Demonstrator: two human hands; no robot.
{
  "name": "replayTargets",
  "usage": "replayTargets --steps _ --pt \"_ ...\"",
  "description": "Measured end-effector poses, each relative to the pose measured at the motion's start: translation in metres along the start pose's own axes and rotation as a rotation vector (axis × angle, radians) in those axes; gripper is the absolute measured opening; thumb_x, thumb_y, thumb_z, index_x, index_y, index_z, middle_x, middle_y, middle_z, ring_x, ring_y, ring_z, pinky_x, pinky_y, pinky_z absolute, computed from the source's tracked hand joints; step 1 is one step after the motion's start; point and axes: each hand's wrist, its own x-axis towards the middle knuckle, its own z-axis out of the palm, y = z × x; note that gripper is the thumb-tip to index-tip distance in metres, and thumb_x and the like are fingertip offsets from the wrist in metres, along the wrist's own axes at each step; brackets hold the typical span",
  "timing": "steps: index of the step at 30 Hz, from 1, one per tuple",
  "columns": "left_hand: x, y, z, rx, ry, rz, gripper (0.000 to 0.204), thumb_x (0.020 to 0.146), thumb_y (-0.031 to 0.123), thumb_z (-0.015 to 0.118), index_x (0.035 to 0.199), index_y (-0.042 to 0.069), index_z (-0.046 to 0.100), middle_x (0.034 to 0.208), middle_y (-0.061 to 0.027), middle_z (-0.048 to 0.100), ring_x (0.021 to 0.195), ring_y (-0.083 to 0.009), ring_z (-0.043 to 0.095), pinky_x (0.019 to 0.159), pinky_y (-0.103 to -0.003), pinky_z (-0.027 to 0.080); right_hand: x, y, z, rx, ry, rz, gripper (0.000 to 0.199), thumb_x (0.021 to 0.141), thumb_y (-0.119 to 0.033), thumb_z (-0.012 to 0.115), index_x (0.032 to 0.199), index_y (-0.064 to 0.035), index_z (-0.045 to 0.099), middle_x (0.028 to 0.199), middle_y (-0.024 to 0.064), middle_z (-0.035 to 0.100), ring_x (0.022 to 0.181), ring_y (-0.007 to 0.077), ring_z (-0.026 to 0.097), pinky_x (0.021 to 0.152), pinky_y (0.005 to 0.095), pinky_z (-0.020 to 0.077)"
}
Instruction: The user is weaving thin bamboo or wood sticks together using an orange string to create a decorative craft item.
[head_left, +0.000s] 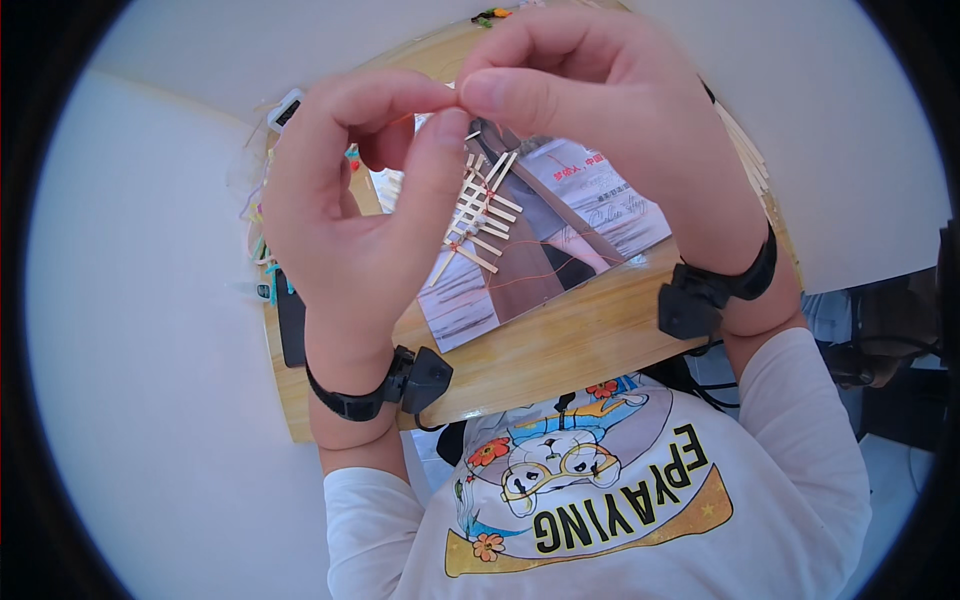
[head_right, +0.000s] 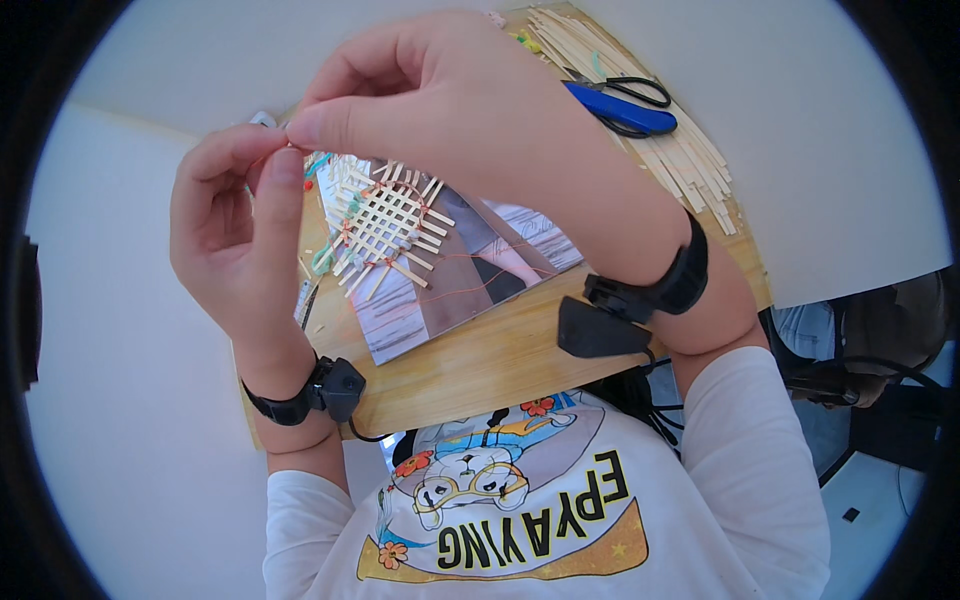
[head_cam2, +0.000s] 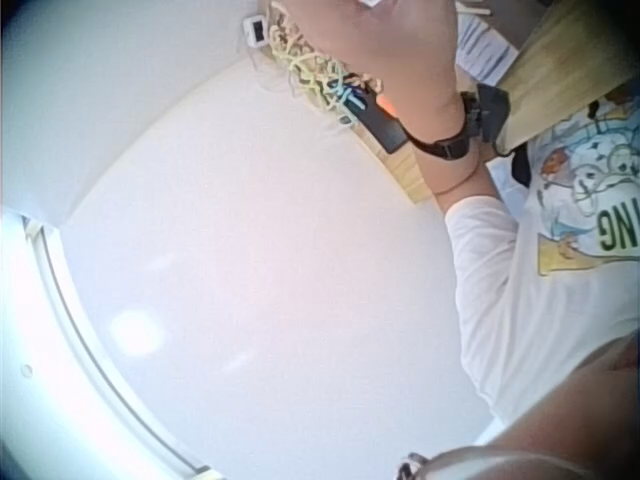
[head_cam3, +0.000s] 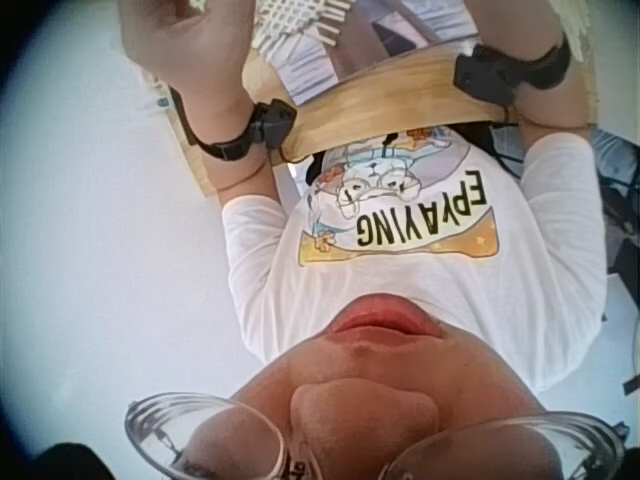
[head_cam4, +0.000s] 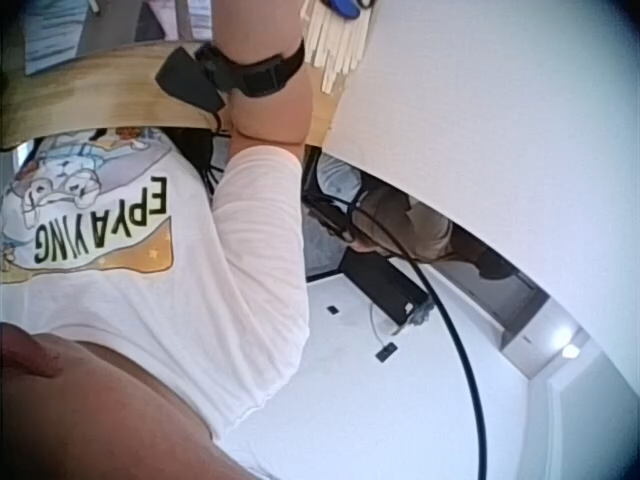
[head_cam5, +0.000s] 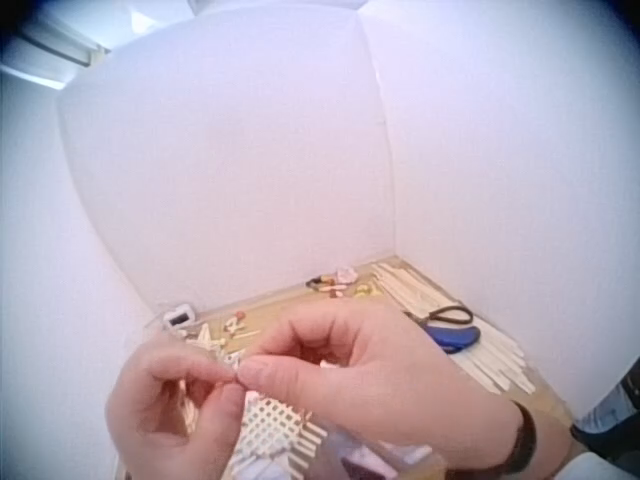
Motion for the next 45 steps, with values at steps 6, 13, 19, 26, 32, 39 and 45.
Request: replayTargets --steps 6,13,19,26,32,39,45 --pt "0.003 -0.005 0.005 0.200 0.057 0.291 0.030 0.071 -0.009 0.068 0.097 0.001 0.057 0.085 -0.0022 0.058 0.061 -0.0059 0.042 0.058 -0.018 0.035 0.003 0.019 0.013 0.725 -0.045 0.257 0.024 0.091 -0.021 0.051 0.092 0.0000 0.062 0.069 -0.0021 0.052 0.070 0.0081 0.048 0.067 0.0238 0.0391" --pt "0.006 -0.012 0.000 0.517 0.123 0.634 0.034 0.067 -0.010 0.071 0.096 0.001 0.059 0.075 -0.0024 0.060 0.056 -0.0094 0.045 0.049 -0.020 0.037 0.000 0.018 0.021 0.855 0.008 0.268 0.023 0.092 -0.020 0.049 0.093 -0.0007 0.062 0.065 -0.0040 0.048 0.066 0.0079 0.045 0.065 0.0250 0.0383" --pt "0.002 -0.009 -0.008 0.573 0.100 0.651 0.031 0.067 -0.012 0.070 0.094 0.000 0.060 0.078 -0.0056 0.062 0.056 -0.0108 0.050 0.049 -0.020 0.039 -0.003 0.014 0.028 0.903 0.001 0.326 0.024 0.092 -0.020 0.049 0.098 -0.0007 0.061 0.067 -0.0047 0.047 0.064 0.0049 0.043 0.064 0.0237 0.0379" --pt "0.001 -0.013 0.003 0.236 0.195 0.510 0.024 0.069 -0.004 0.071 0.090 0.004 0.062 0.074 -0.0004 0.058 0.057 -0.0106 0.048 0.051 -0.021 0.037 -0.003 0.012 0.027 0.892 -0.015 0.346 0.024 0.092 -0.021 0.049 0.099 -0.0012 0.062 0.066 -0.0050 0.045 0.064 0.0049 0.042 0.064 0.0229 0.0374" --pt "-0.002 -0.001 0.004 -0.204 0.245 0.148 0.015 0.079 -0.002 0.065 0.092 -0.001 0.057 0.083 -0.0059 0.060 0.065 -0.0063 0.050 0.060 -0.018 0.040 -0.002 0.003 0.030 0.617 0.057 0.272 0.022 0.090 -0.022 0.053 0.098 -0.0026 0.060 0.071 -0.0031 0.051 0.069 0.0057 0.046 0.066 0.0229 0.0391" --pt "-0.001 0.004 0.001 -0.215 0.262 0.068 0.016 0.082 0.002 0.063 0.094 -0.001 0.053 0.083 -0.0053 0.059 0.073 -0.0076 0.056 0.067 -0.018 0.045 -0.009 -0.013 0.022 0.759 0.004 0.097 0.022 0.085 -0.015 0.060 0.098 0.0020 0.059 0.091 0.0047 0.063 0.085 0.0082 0.058 0.075 0.0207 0.0462" --pt "-0.003 0.008 -0.001 -0.083 0.244 0.035 0.014 0.081 0.001 0.064 0.092 -0.002 0.056 0.085 -0.0073 0.062 0.074 -0.0085 0.058 0.068 -0.018 0.047 -0.006 -0.001 0.027 0.631 0.069 0.007 0.020 0.085 -0.014 0.060 0.098 0.0013 0.059 0.093 0.0057 0.063 0.088 0.0099 0.059 0.078 0.0222 0.0468"
